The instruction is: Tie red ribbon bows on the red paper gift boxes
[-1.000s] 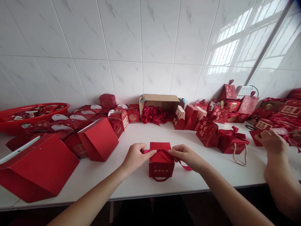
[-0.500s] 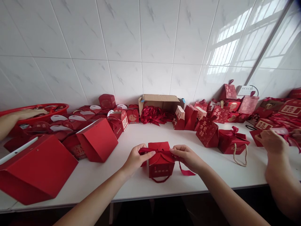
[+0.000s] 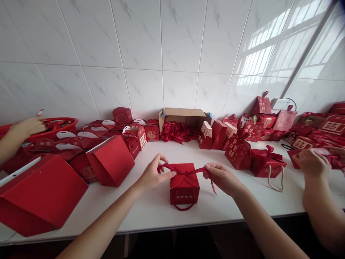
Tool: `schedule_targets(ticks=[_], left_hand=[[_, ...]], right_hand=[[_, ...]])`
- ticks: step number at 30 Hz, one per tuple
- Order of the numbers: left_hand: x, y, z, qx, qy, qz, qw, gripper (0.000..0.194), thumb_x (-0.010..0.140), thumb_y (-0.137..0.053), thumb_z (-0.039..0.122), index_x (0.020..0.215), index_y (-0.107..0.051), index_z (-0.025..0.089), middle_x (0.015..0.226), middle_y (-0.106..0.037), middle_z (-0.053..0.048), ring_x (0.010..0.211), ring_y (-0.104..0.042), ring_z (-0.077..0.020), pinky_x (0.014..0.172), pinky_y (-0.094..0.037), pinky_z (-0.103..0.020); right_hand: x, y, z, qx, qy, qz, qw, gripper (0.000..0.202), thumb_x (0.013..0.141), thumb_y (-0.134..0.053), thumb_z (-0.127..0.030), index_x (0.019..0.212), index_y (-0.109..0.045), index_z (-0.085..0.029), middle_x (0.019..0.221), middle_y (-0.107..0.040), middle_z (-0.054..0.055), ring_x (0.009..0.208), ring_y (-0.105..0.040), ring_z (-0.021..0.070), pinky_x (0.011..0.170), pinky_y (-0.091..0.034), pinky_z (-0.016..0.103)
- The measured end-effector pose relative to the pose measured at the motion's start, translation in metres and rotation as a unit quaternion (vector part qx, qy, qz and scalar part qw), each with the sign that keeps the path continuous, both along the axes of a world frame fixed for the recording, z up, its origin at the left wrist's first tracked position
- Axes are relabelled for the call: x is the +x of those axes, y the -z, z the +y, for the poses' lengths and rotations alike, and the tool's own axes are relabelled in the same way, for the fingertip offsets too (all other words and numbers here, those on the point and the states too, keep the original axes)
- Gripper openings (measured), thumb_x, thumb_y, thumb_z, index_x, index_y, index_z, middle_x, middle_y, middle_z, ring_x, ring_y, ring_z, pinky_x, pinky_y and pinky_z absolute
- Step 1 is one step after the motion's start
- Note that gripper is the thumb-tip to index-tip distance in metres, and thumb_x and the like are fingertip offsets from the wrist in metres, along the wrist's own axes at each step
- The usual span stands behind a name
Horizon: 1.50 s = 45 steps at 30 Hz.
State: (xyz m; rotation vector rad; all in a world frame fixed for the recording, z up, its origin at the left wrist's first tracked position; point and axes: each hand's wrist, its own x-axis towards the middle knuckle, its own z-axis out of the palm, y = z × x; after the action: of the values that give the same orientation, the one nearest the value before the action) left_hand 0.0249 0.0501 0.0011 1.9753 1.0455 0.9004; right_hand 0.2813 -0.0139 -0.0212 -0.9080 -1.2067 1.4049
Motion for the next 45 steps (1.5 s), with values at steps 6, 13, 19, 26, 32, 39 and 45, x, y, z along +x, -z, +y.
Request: schedule_targets(ticks=[6, 13, 19, 26, 32, 39, 45], left_hand=[[0.023, -0.023, -0.016, 0.177, 0.009, 0.025, 0.984, 0.040, 0.071, -0.068, 0.043, 0.098, -0.047, 0.023, 0.104, -0.055, -0.005, 0.097, -0.053, -0.0208, 0.088, -0.042, -0.037], [0.058, -0.019, -0.015, 0.317, -0.075, 0.091, 0.941, 0.022, 0.076, -0.057, 0.026, 0.093, -0.044, 0.021, 0.094, -0.057, -0.006, 0.091, -0.056, -0.0240, 0.077, -0.040, -0.038], [0.050, -0.016, -0.009, 0.356, -0.123, 0.086, 0.922, 0.024, 0.077, -0.056, 0.026, 0.096, -0.043, 0.020, 0.097, -0.058, -0.007, 0.094, -0.056, -0.0250, 0.079, -0.039, -0.037], [0.045, -0.021, -0.016, 0.233, -0.087, 0.021, 0.968, 0.022, 0.075, -0.057, 0.029, 0.092, -0.045, 0.022, 0.097, -0.057, -0.005, 0.089, -0.054, -0.0211, 0.079, -0.040, -0.034], [0.027, -0.005, -0.005, 0.030, -0.089, -0.021, 0.995, 0.025, 0.072, -0.061, 0.035, 0.083, -0.045, 0.021, 0.087, -0.051, -0.001, 0.083, -0.051, -0.0175, 0.073, -0.042, -0.030], [0.021, 0.007, 0.003, -0.147, 0.025, -0.039, 0.988, 0.035, 0.066, -0.069, 0.039, 0.083, -0.045, 0.020, 0.082, -0.053, 0.002, 0.077, -0.054, -0.0150, 0.069, -0.041, -0.027], [0.014, -0.006, 0.004, -0.235, 0.095, 0.007, 0.967, 0.032, 0.069, -0.064, 0.046, 0.063, -0.051, 0.018, 0.059, -0.046, 0.003, 0.055, -0.041, -0.0108, 0.050, -0.027, -0.023]], right_hand=[[-0.008, -0.032, -0.007, 0.033, 0.018, 0.009, 0.999, 0.024, 0.079, -0.066, -0.038, 0.067, -0.066, -0.017, 0.067, -0.055, 0.001, 0.067, -0.046, 0.0123, 0.068, -0.035, 0.027], [-0.018, -0.038, -0.006, 0.043, 0.082, -0.038, 0.995, 0.027, 0.076, -0.067, -0.043, 0.072, -0.067, -0.017, 0.065, -0.057, 0.001, 0.065, -0.048, 0.0123, 0.070, -0.037, 0.028], [-0.024, -0.024, -0.003, 0.035, 0.104, -0.183, 0.977, 0.045, 0.073, -0.067, -0.049, 0.107, -0.065, -0.019, 0.066, -0.058, 0.000, 0.059, -0.051, 0.0137, 0.057, -0.038, 0.027], [-0.049, -0.019, 0.012, 0.111, 0.111, -0.234, 0.960, 0.034, 0.080, -0.057, -0.048, 0.087, -0.069, -0.017, 0.075, -0.062, 0.004, 0.065, -0.051, 0.0148, 0.062, -0.041, 0.028], [-0.054, -0.010, 0.011, 0.144, 0.154, -0.232, 0.950, 0.030, 0.083, -0.053, -0.046, 0.085, -0.064, -0.018, 0.079, -0.062, 0.004, 0.064, -0.048, 0.0139, 0.059, -0.039, 0.027], [-0.058, -0.015, -0.006, 0.130, 0.092, -0.215, 0.963, 0.027, 0.084, -0.052, -0.043, 0.082, -0.062, -0.018, 0.077, -0.064, 0.004, 0.067, -0.054, 0.0159, 0.059, -0.041, 0.027], [-0.063, -0.014, -0.003, 0.055, 0.153, -0.198, 0.966, 0.022, 0.075, -0.058, -0.039, 0.076, -0.066, -0.018, 0.075, -0.069, 0.007, 0.066, -0.060, 0.0194, 0.058, -0.044, 0.029]])
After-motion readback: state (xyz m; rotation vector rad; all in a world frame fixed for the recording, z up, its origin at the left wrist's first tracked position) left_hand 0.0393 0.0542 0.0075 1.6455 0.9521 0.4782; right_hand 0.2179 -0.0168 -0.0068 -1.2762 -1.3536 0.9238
